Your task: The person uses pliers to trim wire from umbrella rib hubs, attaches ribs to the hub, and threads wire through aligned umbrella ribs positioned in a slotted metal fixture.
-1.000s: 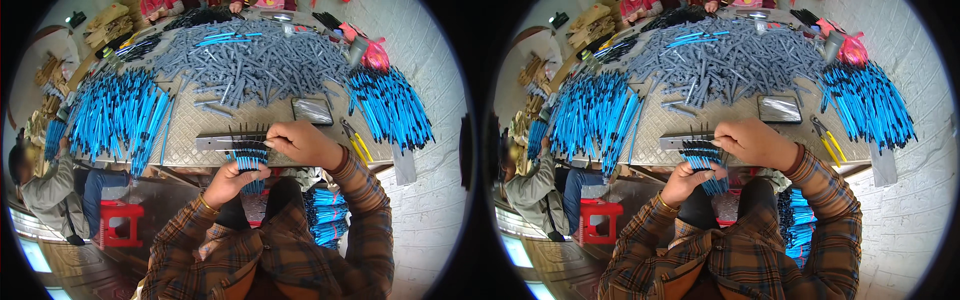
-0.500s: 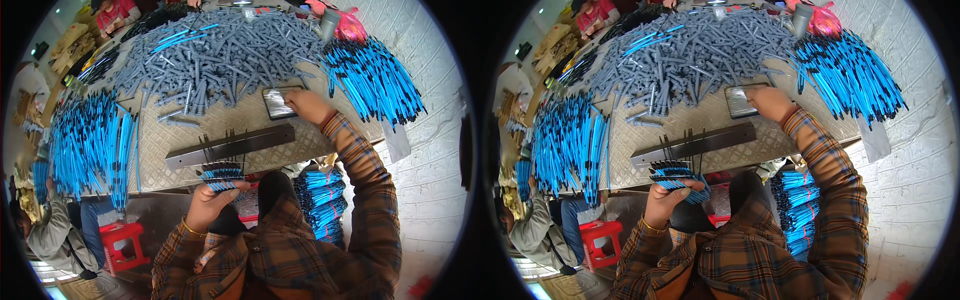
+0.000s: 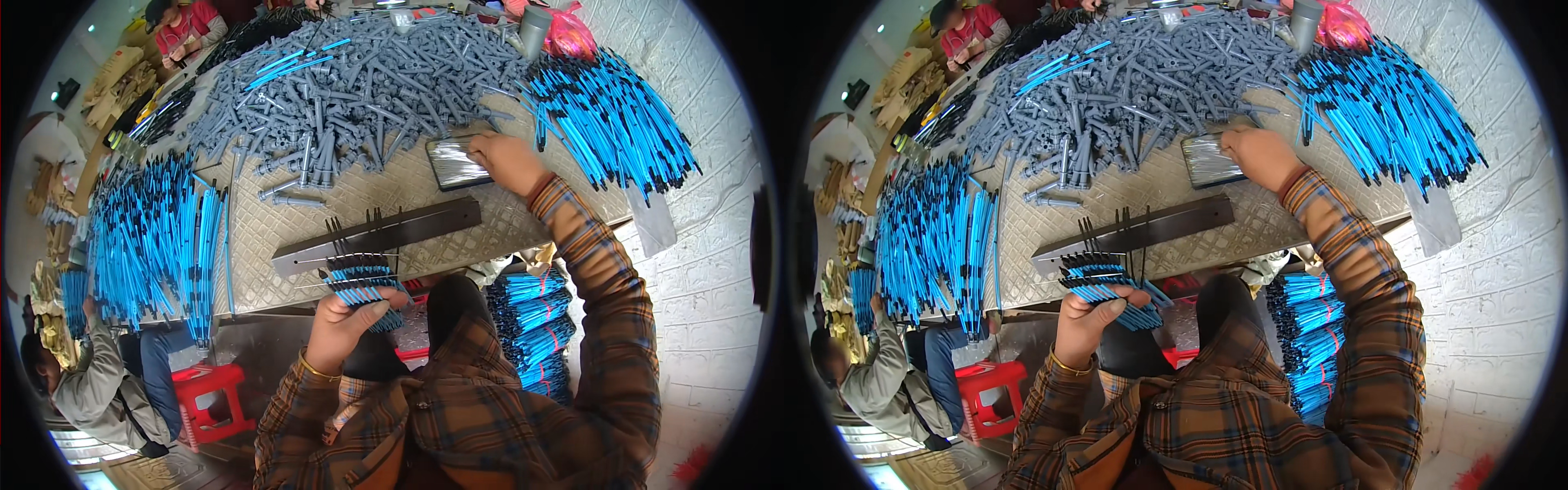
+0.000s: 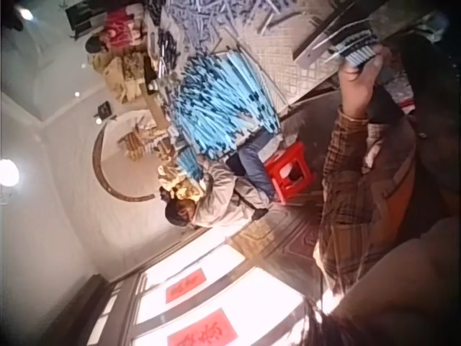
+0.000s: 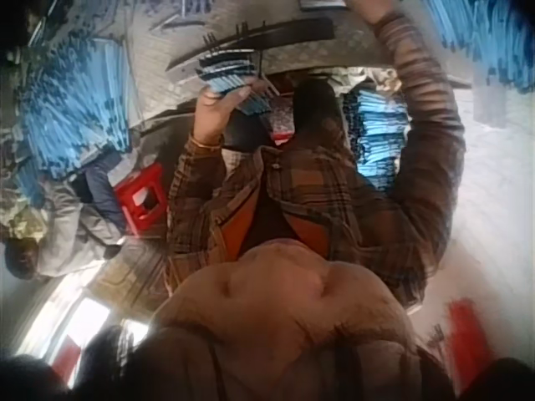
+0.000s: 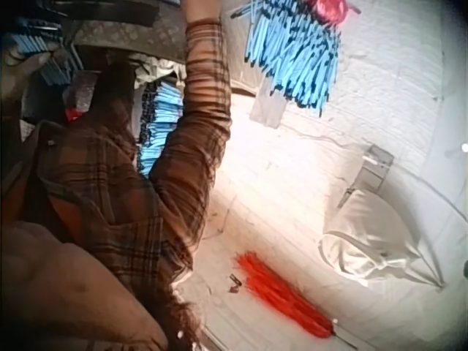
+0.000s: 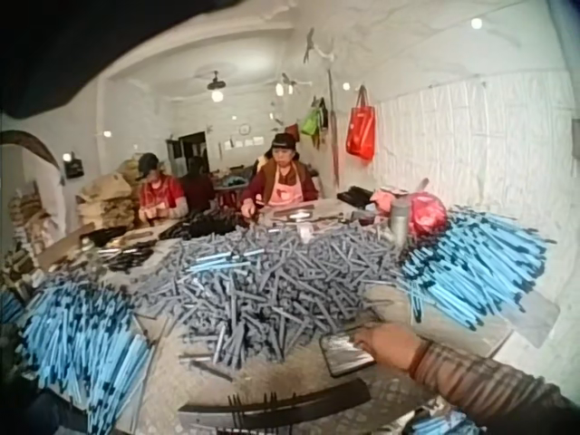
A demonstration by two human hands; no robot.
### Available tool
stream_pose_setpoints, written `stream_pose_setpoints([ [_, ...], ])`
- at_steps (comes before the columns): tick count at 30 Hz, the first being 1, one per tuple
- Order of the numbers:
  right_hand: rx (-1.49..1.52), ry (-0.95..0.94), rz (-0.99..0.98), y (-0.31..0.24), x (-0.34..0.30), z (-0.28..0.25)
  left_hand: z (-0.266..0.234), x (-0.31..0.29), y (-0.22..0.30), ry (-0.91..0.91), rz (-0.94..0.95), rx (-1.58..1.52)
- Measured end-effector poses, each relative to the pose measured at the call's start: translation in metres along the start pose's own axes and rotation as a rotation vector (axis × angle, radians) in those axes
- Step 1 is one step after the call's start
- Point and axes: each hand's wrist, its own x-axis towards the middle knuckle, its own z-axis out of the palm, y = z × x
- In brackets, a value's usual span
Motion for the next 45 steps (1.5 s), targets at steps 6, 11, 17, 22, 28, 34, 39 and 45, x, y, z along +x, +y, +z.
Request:
stream_pose_setpoints([
  [6, 0.057, -0.008, -0.034, -0.001, -0.002, 0.001, -0.001, -0.001, -0.002, 0.012, -0.011, -0.035],
  [11, 0.067, 0.030, -0.082, -0.008, -0.005, 0.003, 0.004, 0.000, -0.001, 0.029, 0.015, -0.051],
  [17, 0.020, -0.013, -0.048, -0.006, -0.004, 0.005, 0.011, 0.002, 0.000, 0.058, 0.047, -0.043],
  [22, 0.076, 0.015, -0.075, -0.013, -0.005, 0.008, 0.010, 0.002, 0.000, 0.040, 0.059, -0.060],
  [28, 0.193, 0.022, -0.138, -0.043, -0.014, 0.008, 0.012, 0.002, 0.002, 0.065, 0.041, -0.061],
  [34, 0.277, -0.079, -0.253, -0.060, -0.023, 0.012, 0.012, 0.005, 0.000, 0.056, 0.061, -0.058],
  [39, 0.218, -0.092, -0.297, -0.059, -0.024, 0.015, 0.013, 0.005, 0.001, 0.056, 0.073, -0.048],
  [45, 0.229, -0.075, -0.288, -0.063, -0.021, 0.015, 0.014, 0.005, 0.002, 0.061, 0.054, -0.041],
])
